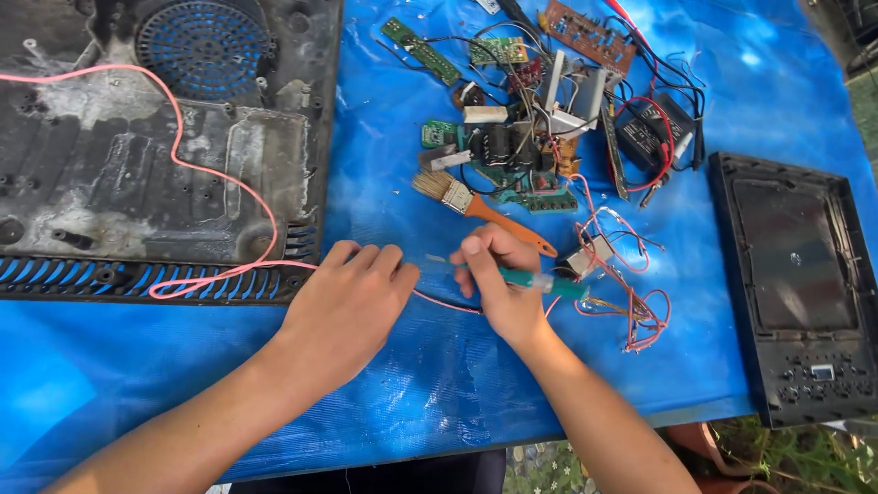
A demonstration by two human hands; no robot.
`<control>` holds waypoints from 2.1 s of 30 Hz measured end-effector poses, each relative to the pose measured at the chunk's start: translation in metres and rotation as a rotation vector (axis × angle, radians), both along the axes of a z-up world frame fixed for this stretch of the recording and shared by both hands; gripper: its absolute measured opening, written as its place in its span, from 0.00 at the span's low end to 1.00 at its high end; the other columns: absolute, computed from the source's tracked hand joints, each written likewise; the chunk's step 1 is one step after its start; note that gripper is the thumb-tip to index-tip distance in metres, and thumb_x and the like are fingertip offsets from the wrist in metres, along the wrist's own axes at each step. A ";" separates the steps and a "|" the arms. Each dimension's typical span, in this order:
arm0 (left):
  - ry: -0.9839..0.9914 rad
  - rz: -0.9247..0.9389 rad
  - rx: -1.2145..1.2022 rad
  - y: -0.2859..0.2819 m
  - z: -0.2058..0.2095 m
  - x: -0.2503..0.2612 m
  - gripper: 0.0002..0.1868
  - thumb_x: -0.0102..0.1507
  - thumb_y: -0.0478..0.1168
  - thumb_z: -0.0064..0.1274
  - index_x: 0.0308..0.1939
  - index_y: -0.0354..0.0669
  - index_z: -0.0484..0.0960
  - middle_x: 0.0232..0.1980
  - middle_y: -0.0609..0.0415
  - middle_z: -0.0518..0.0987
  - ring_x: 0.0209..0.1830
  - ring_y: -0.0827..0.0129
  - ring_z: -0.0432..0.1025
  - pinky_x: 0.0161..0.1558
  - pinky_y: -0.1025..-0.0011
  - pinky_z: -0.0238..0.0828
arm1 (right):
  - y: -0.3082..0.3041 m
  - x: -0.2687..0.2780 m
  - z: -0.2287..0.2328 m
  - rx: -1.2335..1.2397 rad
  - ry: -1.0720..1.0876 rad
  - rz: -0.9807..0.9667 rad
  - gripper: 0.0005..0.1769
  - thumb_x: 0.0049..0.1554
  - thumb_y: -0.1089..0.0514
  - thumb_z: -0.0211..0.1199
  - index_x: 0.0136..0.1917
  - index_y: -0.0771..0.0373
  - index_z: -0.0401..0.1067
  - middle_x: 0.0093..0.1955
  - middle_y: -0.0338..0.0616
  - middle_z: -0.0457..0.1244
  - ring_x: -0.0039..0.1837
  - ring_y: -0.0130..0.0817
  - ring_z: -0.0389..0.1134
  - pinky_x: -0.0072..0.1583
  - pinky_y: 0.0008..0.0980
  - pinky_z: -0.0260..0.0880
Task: Inspecting and manipulating the internal wiring and circuit boards of a disassembled induction cooker using a screwdriver.
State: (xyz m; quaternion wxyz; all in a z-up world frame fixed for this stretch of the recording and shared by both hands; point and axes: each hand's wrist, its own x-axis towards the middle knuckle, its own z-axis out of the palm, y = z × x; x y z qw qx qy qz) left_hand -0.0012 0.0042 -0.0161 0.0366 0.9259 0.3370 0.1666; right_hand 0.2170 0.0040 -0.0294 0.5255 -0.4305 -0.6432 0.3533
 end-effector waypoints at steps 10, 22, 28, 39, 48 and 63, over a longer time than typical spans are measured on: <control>-0.027 -0.024 -0.083 0.000 0.007 -0.001 0.15 0.61 0.27 0.56 0.46 0.50 0.87 0.42 0.46 0.82 0.44 0.59 0.78 0.56 0.51 0.68 | 0.000 0.018 0.004 -0.182 0.025 0.200 0.31 0.70 0.48 0.44 0.34 0.67 0.74 0.18 0.46 0.59 0.19 0.30 0.59 0.24 0.23 0.59; 0.001 -0.021 0.040 -0.005 0.006 0.003 0.15 0.61 0.26 0.56 0.45 0.50 0.87 0.40 0.45 0.80 0.40 0.58 0.78 0.51 0.54 0.73 | -0.001 0.014 0.010 -0.047 -0.147 0.287 0.23 0.67 0.52 0.52 0.35 0.64 0.76 0.22 0.44 0.65 0.23 0.29 0.64 0.27 0.23 0.66; 0.050 -0.015 0.088 -0.003 0.003 0.003 0.13 0.63 0.28 0.54 0.47 0.47 0.85 0.41 0.45 0.81 0.38 0.58 0.78 0.49 0.57 0.74 | 0.000 0.014 0.010 -0.091 -0.132 0.228 0.21 0.68 0.57 0.48 0.37 0.66 0.73 0.20 0.45 0.62 0.21 0.28 0.61 0.26 0.22 0.63; 0.043 0.057 0.061 -0.005 0.013 0.009 0.07 0.62 0.27 0.57 0.39 0.42 0.85 0.34 0.50 0.75 0.27 0.69 0.69 0.31 0.72 0.63 | 0.002 0.021 0.003 -0.096 -0.084 0.191 0.23 0.68 0.54 0.50 0.37 0.67 0.75 0.26 0.48 0.62 0.25 0.29 0.63 0.28 0.23 0.62; 0.077 0.040 -0.044 -0.002 0.013 0.009 0.11 0.61 0.23 0.54 0.43 0.41 0.84 0.36 0.49 0.76 0.27 0.69 0.72 0.30 0.72 0.65 | 0.002 0.013 0.019 -0.099 -0.096 0.283 0.23 0.67 0.53 0.51 0.36 0.65 0.76 0.25 0.47 0.63 0.24 0.28 0.63 0.28 0.23 0.63; -0.004 0.029 -0.145 -0.001 0.016 0.005 0.19 0.60 0.24 0.56 0.50 0.49 0.87 0.43 0.46 0.81 0.31 0.64 0.79 0.31 0.72 0.71 | -0.001 0.028 -0.004 -0.210 -0.147 0.101 0.29 0.69 0.53 0.48 0.30 0.65 0.75 0.17 0.43 0.59 0.19 0.25 0.54 0.24 0.19 0.55</control>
